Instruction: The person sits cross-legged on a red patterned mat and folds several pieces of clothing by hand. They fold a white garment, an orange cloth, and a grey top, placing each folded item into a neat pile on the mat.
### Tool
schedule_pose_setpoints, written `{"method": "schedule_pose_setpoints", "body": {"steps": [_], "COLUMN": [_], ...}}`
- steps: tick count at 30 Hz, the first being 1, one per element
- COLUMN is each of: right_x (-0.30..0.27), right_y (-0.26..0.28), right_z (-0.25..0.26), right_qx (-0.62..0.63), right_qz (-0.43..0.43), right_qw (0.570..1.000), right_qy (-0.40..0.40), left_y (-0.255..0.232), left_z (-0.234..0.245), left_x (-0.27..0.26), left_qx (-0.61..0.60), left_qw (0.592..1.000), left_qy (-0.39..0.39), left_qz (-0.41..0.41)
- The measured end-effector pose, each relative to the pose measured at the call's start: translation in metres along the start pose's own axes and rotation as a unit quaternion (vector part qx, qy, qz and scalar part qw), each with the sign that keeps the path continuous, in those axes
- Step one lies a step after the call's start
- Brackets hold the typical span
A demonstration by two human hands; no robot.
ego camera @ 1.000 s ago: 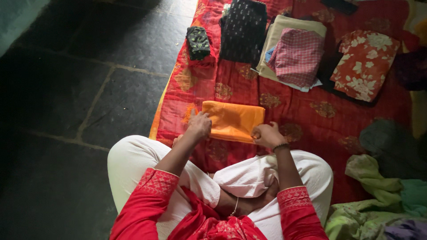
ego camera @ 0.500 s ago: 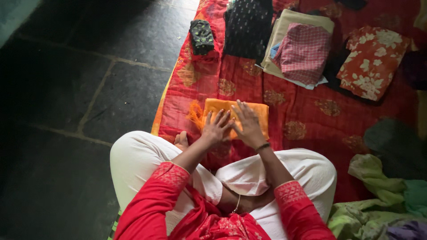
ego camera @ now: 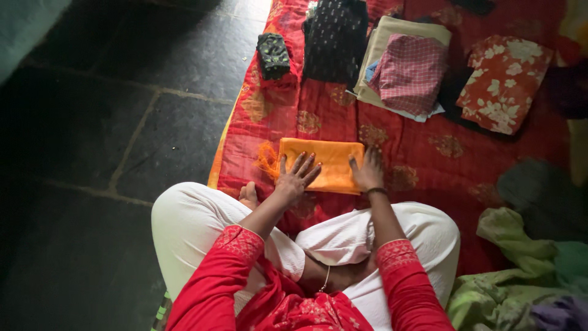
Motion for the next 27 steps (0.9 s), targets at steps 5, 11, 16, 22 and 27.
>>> {"method": "schedule_pose_setpoints", "body": {"steps": [5,11,16,22,27], "right_x": [-0.019,-0.054,-0.048,-0.044,-0.03], "right_y": [0.041,0.098,0.11,0.108,0.095], "right_z": [0.045,0.07,0.093,0.099,0.113], "right_qx": [-0.021,-0.009,-0.007,0.027,0.089], "right_qz": [0.122,0.231,0.256,0.236,0.168], "right_qw": [0.992,0.964,0.963,0.971,0.981], "right_qy": [-0.016,0.13,0.08,0.024,-0.05], "left_y": [0.0,0.001,0.002,0.004,0.02], "left_z": [0.003,-0.014,-0.023,-0.032,-0.025], "left_x": [0.005,0.011,0.013,0.02,0.029], "left_qx": [0.026,0.045,0.017,0.033,-0.019], "left_qw": [0.999,0.999,1.0,0.999,0.993], "left_qy": [-0.035,-0.021,0.005,0.022,-0.116], "left_qz": [-0.01,-0.01,0.005,0.01,0.005]}}
Point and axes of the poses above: each hand's wrist, its own x-axis towards the middle knuckle, its own z-axis out of the back of the hand, y = z × x, the point moved 5 cm from there along x, towards the middle knuckle, and after that the axes turned 13 degrees about -y, right-handed, at the moved point
